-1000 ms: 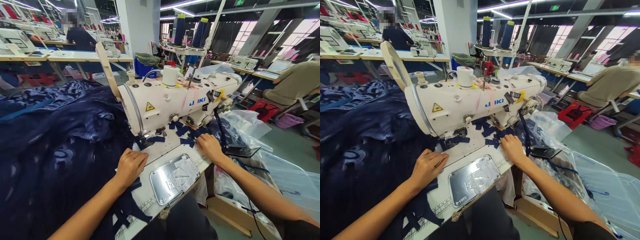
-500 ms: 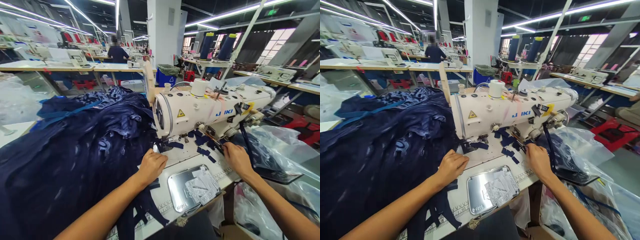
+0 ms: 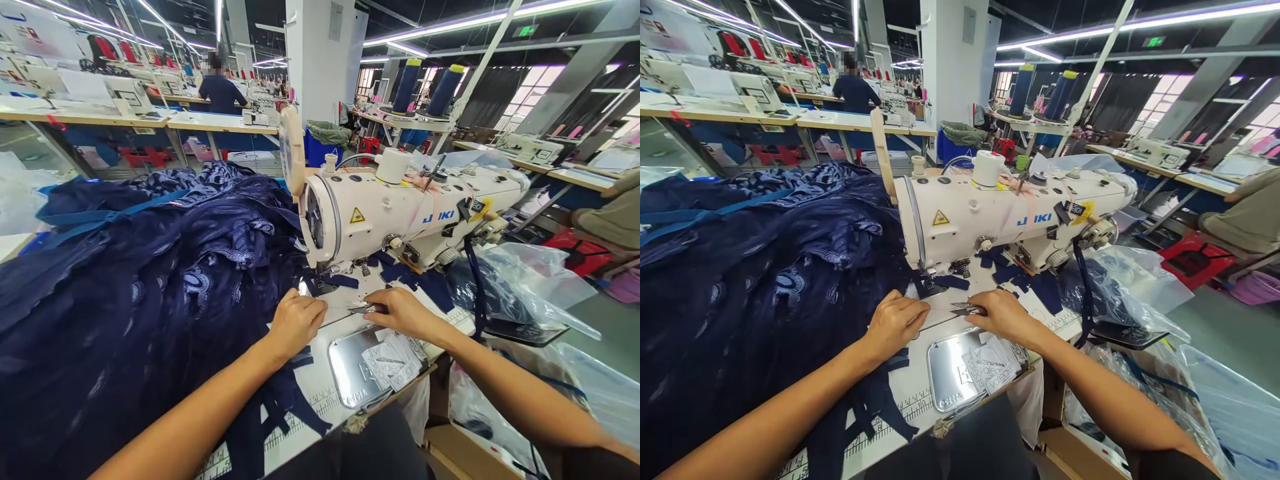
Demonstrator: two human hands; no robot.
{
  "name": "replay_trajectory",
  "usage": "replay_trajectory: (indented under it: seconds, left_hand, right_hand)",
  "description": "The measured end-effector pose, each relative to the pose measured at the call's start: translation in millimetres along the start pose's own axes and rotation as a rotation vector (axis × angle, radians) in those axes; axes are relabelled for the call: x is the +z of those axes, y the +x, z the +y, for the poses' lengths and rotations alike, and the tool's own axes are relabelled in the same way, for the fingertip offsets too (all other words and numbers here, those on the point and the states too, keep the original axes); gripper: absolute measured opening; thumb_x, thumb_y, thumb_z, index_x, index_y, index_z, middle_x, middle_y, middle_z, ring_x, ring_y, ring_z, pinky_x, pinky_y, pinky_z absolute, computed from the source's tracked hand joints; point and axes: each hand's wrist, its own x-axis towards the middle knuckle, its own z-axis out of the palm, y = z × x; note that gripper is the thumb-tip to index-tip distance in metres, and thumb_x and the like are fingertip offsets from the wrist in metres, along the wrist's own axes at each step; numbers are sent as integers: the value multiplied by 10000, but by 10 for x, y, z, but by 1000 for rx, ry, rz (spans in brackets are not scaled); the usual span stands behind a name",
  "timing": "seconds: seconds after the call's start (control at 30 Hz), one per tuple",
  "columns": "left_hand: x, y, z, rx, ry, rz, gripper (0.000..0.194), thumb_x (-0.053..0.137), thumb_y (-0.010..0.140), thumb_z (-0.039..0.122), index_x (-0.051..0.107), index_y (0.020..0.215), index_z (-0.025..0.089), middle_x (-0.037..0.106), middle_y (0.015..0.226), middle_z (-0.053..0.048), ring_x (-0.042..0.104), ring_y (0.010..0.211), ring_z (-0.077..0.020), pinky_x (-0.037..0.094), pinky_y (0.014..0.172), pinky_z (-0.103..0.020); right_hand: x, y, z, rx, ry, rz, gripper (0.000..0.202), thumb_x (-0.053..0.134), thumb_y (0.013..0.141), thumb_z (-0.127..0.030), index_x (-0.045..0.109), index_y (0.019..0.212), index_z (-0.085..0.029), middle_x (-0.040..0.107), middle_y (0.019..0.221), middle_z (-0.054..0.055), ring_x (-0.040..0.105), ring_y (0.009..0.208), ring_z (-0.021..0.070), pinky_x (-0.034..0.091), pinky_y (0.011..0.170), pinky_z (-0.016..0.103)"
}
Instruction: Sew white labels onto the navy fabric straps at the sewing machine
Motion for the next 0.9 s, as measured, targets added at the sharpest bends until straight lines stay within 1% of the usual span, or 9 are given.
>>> replay_trajectory:
  seconds: [0.07,0.17,0.27,0.4,0.5,0.6,0.67,0.77,0.9]
  left_hand:
    - [-4,3,0,10,8,0,197,434,829,168,586,703,165,637,595,19,531,513,-103,303,578,-276]
    - [-7,2,-1,29,17,-8,202,429,834,170,584,705,166,629,582,21,526,509,-104,304,580,-276]
    - [-4,-2,-2,44,25,-3,212,423,838,165,587,704,162,628,583,14,527,518,-105,305,584,-275]
    - [-2,-4,-2,42,31,1,233,411,839,150,589,688,161,605,551,16,498,496,-102,298,570,-274]
    - [0,-4,-6,44,36,16,233,416,833,146,587,676,163,581,524,22,477,485,-101,293,560,-273]
    - [0,0,-7,46,44,32,224,425,828,145,586,674,166,577,526,26,465,484,-100,294,561,-275]
    - [-6,6,-2,51,60,42,224,424,828,145,586,674,167,573,528,27,455,482,-100,294,561,-276]
    - [-26,20,12,88,112,50,231,421,832,145,583,668,165,545,508,29,442,480,-99,293,559,-276]
    - [-50,29,24,146,172,44,224,421,832,139,588,684,164,523,500,30,433,476,-96,288,549,-279]
  right_hand:
    - [41,79,-100,3,-31,-35,156,569,743,-322,625,767,-179,596,633,8,509,577,129,273,523,221]
    - [81,166,-204,4,-51,-66,158,545,770,-314,634,759,-184,614,647,16,528,596,134,255,522,223]
    - [102,189,-206,6,-28,-62,184,513,800,-314,647,781,-188,633,670,26,548,622,141,271,541,222]
    - [101,100,32,50,-25,-22,211,483,818,-329,645,819,-194,651,737,31,572,676,153,300,566,219]
    - [66,-2,264,137,-139,-22,213,468,818,-319,629,811,-180,652,775,46,587,725,176,303,568,222]
    - [13,-65,334,194,-243,-29,230,457,820,-348,613,836,-179,649,797,50,592,753,193,297,562,227]
    - [-20,-67,250,170,-247,-44,240,447,828,-362,608,855,-184,649,802,46,591,767,190,299,567,227]
    - [-58,-4,0,101,-262,-83,231,465,825,-357,606,874,-181,646,805,53,588,753,180,295,567,229]
    - [-74,140,-314,13,-298,-137,206,498,817,-344,605,850,-172,645,798,57,584,712,168,246,524,229]
